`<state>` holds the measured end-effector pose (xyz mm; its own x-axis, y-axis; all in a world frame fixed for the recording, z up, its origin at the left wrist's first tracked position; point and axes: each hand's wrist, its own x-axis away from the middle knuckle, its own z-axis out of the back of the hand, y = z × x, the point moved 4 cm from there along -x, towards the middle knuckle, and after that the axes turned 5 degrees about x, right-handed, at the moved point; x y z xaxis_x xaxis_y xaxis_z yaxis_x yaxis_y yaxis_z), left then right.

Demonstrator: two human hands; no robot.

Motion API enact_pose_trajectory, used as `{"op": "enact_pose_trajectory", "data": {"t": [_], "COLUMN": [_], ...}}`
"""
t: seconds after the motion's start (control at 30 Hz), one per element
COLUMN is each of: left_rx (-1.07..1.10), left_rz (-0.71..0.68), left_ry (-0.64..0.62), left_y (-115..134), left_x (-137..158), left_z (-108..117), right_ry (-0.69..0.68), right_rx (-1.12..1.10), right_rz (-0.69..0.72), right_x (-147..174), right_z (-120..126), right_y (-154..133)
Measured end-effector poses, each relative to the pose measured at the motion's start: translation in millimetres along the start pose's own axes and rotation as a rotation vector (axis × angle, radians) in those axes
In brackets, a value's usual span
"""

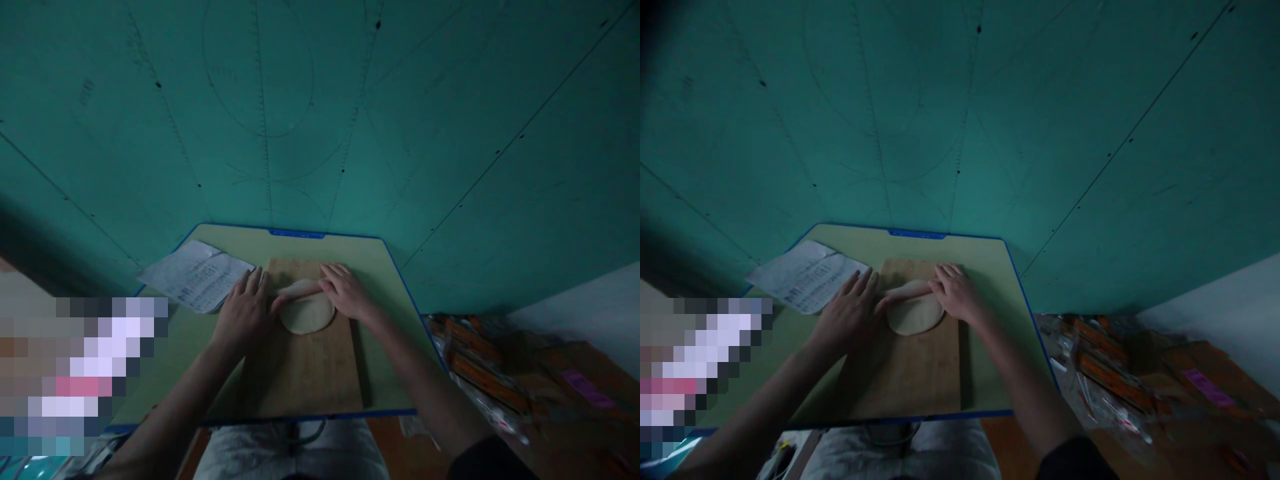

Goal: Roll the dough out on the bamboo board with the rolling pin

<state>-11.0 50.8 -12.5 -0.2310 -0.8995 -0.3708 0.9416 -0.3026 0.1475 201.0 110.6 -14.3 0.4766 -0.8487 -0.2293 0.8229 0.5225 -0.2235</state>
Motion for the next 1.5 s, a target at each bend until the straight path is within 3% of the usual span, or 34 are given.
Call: {"op": "enact_pose_trajectory", "data": {"t": [0.17,0.23,0.33,0.5,0.57,0.67,0.77,0.87,0.97,1.2,1.33,1.5], "left_rx": [0.084,0.100,0.115,0.029,0.002,0.004,0.034,0.015,0.042,0.067,0.063,0.092], "left_rz": [-0.074,-0.106,-0.134,-0.068,-0.056,-0.083,-0.144,-0.214,-0.230,-0.064,-0.142,-0.213], "left_ry": [-0.055,-0.039,-0.023,-0.044,-0.053,-0.048,-0.068,-0.002,-0.003,-0.055,-0.053,-0.011], "left_y": [36,43,38,7,1,11,31,44,39,11,27,51], "left_x": [50,64,58,5,-5,12,53,83,80,23,52,107], "left_z": [16,21,19,2,-1,3,13,24,21,2,12,25], "right_ry": [0.051,0.049,0.035,0.010,0.013,0.029,0.026,-0.009,-0.039,-0.032,0.026,-0.030], "right_rx": [-0.053,-0.040,-0.027,-0.012,-0.010,-0.045,-0.047,-0.013,0.004,-0.015,-0.030,0.008], "right_rz": [0.071,0.074,0.073,0.004,-0.017,0.013,0.047,0.039,0.034,0.005,0.015,-0.005], "right_x": [75,91,82,24,17,40,87,121,116,46,71,112], "right_z": [23,30,29,11,8,13,23,30,31,20,22,31], "right_y": [-2,-4,-4,0,1,-3,-9,-14,-15,-7,-10,-16]}}
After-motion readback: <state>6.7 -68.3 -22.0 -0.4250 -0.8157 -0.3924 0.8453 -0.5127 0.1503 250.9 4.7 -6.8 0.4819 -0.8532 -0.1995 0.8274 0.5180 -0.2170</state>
